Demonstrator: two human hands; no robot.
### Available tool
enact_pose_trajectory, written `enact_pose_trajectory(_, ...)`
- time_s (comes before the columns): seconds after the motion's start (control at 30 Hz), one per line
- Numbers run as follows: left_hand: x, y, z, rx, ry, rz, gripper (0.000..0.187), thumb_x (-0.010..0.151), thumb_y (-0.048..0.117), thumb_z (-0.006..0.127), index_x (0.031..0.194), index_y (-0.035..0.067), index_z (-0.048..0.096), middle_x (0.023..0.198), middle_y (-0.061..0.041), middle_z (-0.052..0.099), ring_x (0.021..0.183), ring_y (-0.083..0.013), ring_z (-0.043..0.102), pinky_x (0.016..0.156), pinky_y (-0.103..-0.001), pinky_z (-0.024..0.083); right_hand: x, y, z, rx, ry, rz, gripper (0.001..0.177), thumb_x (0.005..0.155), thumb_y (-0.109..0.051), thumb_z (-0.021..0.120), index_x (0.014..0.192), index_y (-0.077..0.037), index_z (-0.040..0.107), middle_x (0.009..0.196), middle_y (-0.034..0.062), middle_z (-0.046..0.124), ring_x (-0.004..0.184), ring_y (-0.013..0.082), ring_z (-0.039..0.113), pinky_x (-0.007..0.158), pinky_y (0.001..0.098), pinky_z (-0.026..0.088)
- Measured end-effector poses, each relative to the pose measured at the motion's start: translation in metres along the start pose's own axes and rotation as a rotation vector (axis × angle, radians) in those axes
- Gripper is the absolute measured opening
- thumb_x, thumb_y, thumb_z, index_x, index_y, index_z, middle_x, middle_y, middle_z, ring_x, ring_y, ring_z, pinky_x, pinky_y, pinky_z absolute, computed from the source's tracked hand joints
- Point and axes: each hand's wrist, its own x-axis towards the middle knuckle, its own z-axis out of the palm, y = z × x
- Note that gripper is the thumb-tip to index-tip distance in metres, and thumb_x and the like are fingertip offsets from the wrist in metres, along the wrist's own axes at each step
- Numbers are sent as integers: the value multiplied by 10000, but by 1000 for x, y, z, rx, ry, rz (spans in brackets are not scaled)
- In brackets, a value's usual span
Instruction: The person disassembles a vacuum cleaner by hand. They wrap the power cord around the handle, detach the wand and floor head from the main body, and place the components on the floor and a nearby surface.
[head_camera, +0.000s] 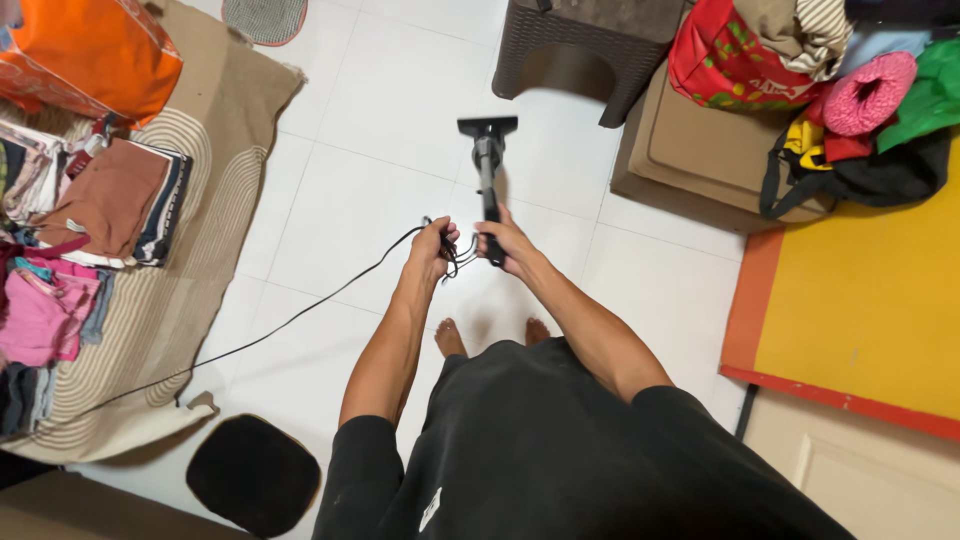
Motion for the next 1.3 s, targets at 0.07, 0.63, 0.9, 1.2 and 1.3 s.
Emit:
enact_pose_trajectory(0.07,9,11,-16,-5,1,25,128,932,148,684,979,35,643,858,-57,674,757,-169,666,662,-273,538,4,11,-15,-30,82,-13,891,895,-25,667,1570,-254,132,715,58,536,523,158,519,473,340,457)
enact_pose_trajectory(0.63,-24,60,-49,79,-231,-87,163,995,313,633,992,156,587,639,75,435,515,-69,363,702,-295,488,9,50,22,-80,357,-75,722,909,-36,690,1459,-195,250,776,85,584,583,176,556,471,340,467)
enact_pose_trajectory(0.9,-27,30,-72,93,-203,-81,111,980,168,649,917,120,572,705,24,545,537,-88,437,595,-300,424,-42,109,0,-352,431,65,803,995,-275,607,1621,-356,110,717,73,533,544,166,538,457,349,479)
enact_pose_trajectory(1.2,-136,-1,-63,131,-358,43,113,977,155,630,1058,89,585,780,-18,563,598,-91,467,617,-259,451,-113,105,-4,-488,396,26,804,980,-180,603,1619,-231,117,687,66,547,535,164,532,442,359,466)
enact_pose_trajectory(1.3,-178,-43,-65,167,-427,60,183,1003,199,589,1129,68,578,842,-46,582,696,-125,564,663,-246,489,-157,132,-26,-507,390,28,805,958,-178,632,1605,-234,156,680,73,542,527,173,533,445,363,472)
